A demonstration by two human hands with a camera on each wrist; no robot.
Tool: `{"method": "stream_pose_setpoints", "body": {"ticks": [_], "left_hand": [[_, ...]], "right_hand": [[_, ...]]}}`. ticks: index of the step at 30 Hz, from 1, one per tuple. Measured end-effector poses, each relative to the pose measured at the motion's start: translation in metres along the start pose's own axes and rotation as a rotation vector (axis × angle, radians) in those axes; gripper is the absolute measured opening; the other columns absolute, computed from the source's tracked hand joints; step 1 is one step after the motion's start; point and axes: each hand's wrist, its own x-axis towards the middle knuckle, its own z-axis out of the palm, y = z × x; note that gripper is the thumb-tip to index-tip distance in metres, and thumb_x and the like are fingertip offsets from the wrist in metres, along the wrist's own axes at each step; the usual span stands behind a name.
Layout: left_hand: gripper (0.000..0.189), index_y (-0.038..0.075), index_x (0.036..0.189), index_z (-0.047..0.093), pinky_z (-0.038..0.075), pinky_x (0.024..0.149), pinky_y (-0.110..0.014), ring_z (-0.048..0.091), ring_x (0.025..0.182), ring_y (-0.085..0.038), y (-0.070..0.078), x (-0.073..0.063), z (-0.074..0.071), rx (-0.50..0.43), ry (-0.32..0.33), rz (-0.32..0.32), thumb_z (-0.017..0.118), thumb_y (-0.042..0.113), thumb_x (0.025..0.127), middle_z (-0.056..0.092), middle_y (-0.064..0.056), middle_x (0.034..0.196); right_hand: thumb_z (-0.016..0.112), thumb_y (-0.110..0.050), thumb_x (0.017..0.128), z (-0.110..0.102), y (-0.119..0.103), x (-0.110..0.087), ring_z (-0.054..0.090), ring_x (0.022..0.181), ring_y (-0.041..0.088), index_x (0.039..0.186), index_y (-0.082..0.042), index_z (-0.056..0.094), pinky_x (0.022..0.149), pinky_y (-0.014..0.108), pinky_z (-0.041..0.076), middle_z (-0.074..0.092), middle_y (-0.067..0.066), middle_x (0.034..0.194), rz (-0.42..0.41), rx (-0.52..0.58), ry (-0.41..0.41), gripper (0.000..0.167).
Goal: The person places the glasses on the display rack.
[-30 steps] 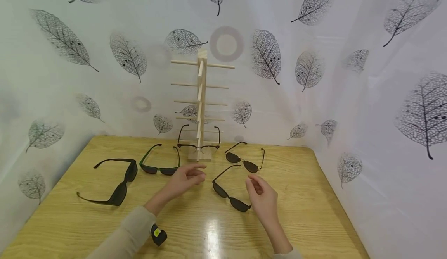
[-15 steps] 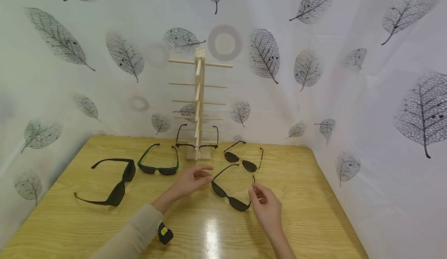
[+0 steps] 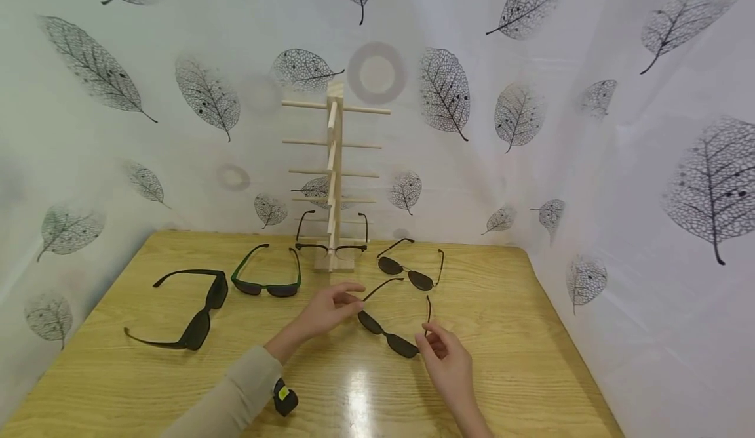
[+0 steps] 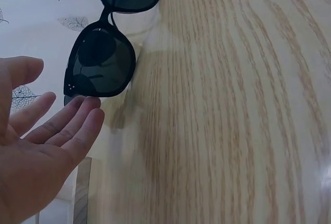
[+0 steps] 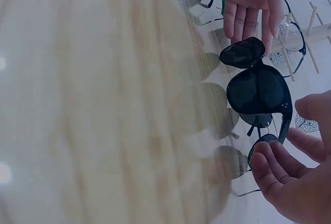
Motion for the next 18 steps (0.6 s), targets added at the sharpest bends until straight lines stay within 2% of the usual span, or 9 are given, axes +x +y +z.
{"method": "stream_pose_setpoints", "body": {"ticks": [10,18], "left_hand": [[0.037,0.0,0.136,0.067,0.062,0.082,-0.035,0.074,0.103,-0.03,-0.0017,0.0009,0.004,0.007,-0.005,-0.005,0.068,0.018,0.104,0.077,-0.019,0.116],[0.036,0.003,0.136,0.068,0.061,0.08,-0.034,0.074,0.098,-0.024,-0.0071,0.0023,0.0077,0.028,0.001,-0.029,0.068,0.018,0.103,0.077,-0.016,0.113]], "right_hand": [[0.073,-0.029,0.102,0.0008,0.0008,-0.0024,0.07,0.087,0.004,0.129,-0.011,0.074,0.078,0.02,0.057,0.075,0.005,0.105,0.024,-0.002,-0.019,0.033],[0.074,-0.029,0.101,0.0011,0.0034,-0.002,0.07,0.085,0.004,0.13,-0.01,0.073,0.076,0.02,0.057,0.077,0.005,0.103,0.016,-0.011,-0.025,0.034]]}}
